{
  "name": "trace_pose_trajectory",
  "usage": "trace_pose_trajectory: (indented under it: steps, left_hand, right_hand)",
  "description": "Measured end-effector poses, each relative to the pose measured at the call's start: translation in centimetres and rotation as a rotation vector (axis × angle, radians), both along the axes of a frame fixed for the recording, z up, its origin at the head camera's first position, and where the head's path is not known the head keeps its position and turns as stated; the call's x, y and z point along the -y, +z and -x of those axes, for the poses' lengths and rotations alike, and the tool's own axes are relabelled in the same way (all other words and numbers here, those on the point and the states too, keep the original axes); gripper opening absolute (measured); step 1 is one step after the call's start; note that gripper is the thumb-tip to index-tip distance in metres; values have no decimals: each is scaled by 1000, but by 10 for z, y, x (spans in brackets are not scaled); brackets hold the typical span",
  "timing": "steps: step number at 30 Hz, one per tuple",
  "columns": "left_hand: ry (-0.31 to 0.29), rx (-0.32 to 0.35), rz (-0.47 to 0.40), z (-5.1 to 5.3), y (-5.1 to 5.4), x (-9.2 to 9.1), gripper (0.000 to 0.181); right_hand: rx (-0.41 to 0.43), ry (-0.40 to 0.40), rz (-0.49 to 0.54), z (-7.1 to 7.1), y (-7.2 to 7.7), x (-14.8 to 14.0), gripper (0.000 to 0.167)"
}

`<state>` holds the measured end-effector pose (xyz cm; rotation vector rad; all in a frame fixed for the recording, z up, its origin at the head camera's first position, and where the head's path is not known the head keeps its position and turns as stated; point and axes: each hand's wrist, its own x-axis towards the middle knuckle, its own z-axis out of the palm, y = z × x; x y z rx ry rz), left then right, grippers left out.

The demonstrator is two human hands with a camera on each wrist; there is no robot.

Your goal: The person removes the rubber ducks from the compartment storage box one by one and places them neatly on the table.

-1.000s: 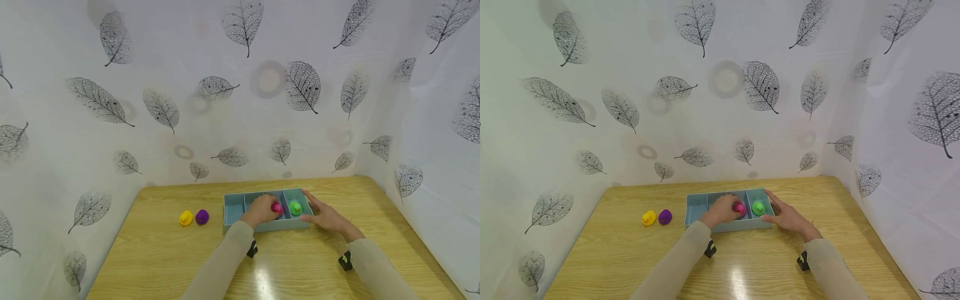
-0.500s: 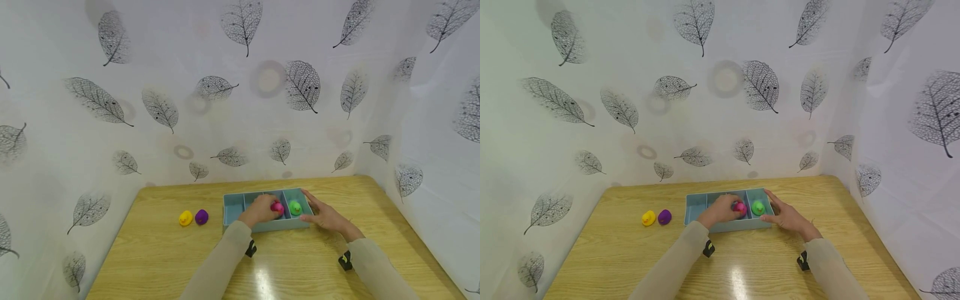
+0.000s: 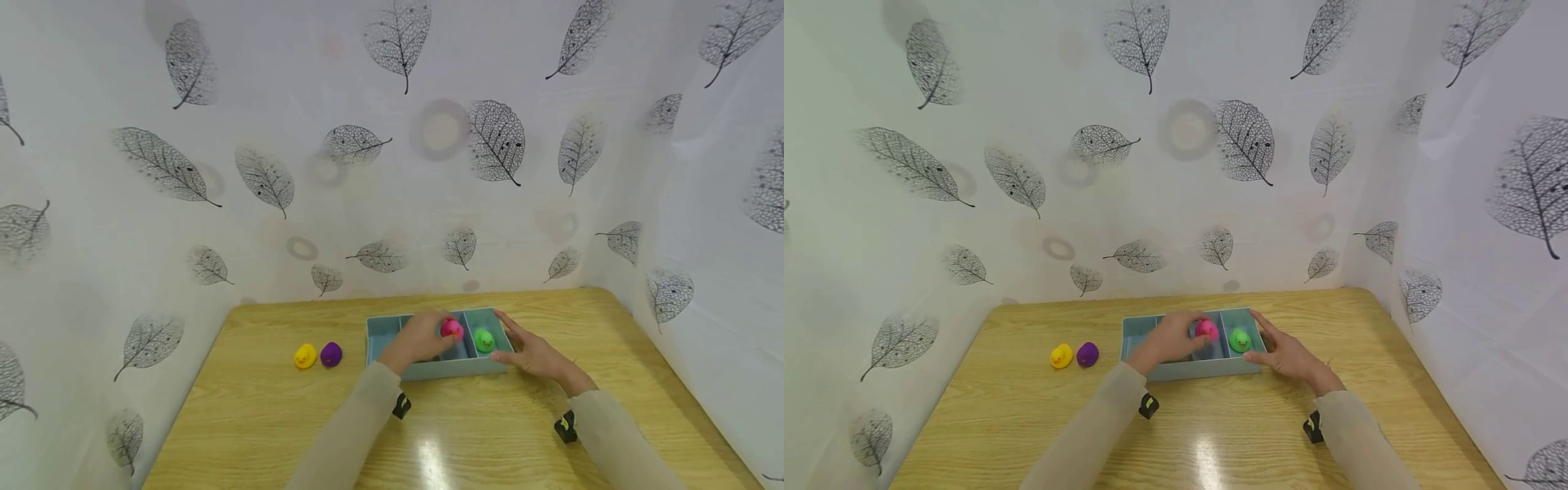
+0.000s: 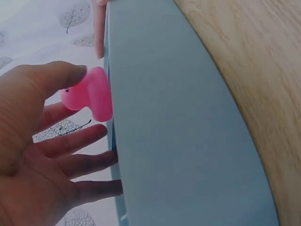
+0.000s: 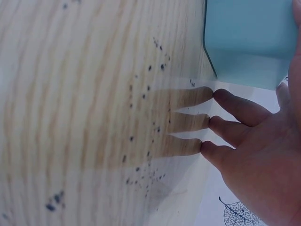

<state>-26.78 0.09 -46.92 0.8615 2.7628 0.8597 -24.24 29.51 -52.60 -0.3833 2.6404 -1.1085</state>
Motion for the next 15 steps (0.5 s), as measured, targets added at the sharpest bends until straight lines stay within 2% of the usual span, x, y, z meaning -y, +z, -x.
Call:
trace_pose_trajectory:
  steps: [6,15]
  left_hand:
    - [1,-63,-50,0,5,11,48]
    - [6,-116,-121,-2,8,28,41]
  right_hand:
    - [-1,4,9,0,-1,-1,100]
    - [3,14,29,0,-3,-1,98]
